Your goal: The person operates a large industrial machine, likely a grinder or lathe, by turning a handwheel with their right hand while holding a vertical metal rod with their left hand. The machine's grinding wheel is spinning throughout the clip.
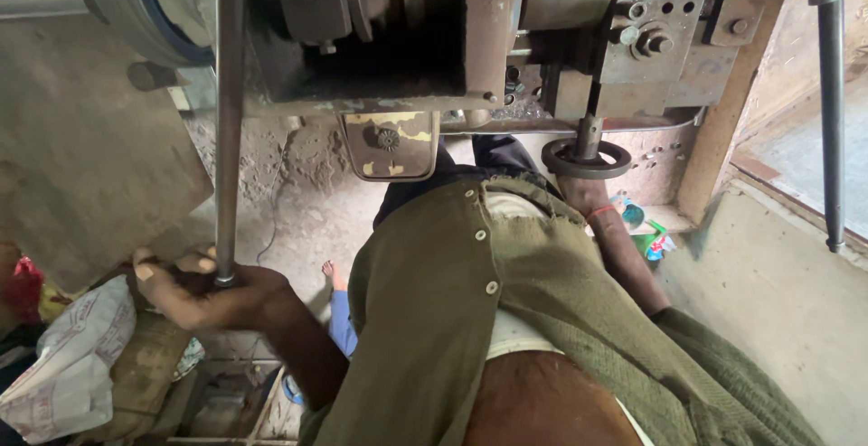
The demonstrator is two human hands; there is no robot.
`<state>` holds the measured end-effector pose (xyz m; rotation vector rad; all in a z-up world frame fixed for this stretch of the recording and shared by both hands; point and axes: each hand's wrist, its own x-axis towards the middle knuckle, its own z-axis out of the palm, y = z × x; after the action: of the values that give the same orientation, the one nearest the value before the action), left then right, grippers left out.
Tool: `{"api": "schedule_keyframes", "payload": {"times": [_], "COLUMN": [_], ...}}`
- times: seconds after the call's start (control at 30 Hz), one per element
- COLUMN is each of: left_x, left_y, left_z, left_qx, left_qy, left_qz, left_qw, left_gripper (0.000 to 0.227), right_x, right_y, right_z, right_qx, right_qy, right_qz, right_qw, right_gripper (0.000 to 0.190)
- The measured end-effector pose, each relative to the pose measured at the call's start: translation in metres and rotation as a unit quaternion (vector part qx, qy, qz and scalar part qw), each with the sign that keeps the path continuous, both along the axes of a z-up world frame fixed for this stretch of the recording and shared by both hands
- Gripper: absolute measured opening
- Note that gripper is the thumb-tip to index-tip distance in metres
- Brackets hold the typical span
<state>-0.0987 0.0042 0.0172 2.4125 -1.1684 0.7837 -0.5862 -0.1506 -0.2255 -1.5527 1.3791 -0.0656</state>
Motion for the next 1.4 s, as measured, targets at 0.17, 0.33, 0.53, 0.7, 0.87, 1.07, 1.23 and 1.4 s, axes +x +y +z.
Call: {"api": "schedule_keyframes", "payload": {"times": [0.17, 0.33, 0.53, 0.7, 0.87, 1.07, 1.23, 1.4], "left_x": [-0.003, -0.013, -0.012, -0.008, 0.001, 0.013, 0.017, 0.007], "left_y": [-0.004, -0.006, -0.015, -0.013, -0.010, 0.000, 0.000, -0.016], "left_z": [0.001, 0.009, 0.016, 0.015, 0.008, -0.013, -0.011, 0.005], "left_qx": [-0.079, -0.076, -0.051, -0.021, -0.018, -0.103, -0.466, -0.483], "left_qy": [0.133, 0.163, 0.099, 0.056, -0.004, 0.062, 0.459, 0.490], "left_qz": [-0.043, -0.040, -0.050, -0.045, -0.032, -0.026, 0.036, 0.043], "left_qw": [0.987, 0.983, 0.993, 0.997, 0.999, 0.992, 0.756, 0.725], "left_gripper": [0.046, 0.050, 0.044, 0.045, 0.045, 0.037, 0.041, 0.044], "right_x": [-0.003, -0.005, 0.002, -0.015, -0.020, -0.008, -0.014, -0.019], "right_y": [0.004, -0.006, -0.010, -0.005, -0.002, -0.009, -0.005, -0.008], "right_z": [-0.013, 0.005, 0.013, -0.011, -0.012, 0.000, -0.008, -0.012], "right_qx": [-0.227, -0.031, 0.020, -0.108, -0.118, -0.016, -0.111, -0.101], "right_qy": [0.024, -0.019, 0.046, 0.017, 0.011, 0.021, 0.044, 0.070], "right_qz": [0.144, -0.009, -0.006, 0.117, 0.123, 0.051, 0.139, 0.177], "right_qw": [0.963, 0.999, 0.999, 0.987, 0.985, 0.998, 0.983, 0.976], "right_gripper": [0.021, 0.042, 0.023, 0.020, 0.019, 0.018, 0.023, 0.029]}}
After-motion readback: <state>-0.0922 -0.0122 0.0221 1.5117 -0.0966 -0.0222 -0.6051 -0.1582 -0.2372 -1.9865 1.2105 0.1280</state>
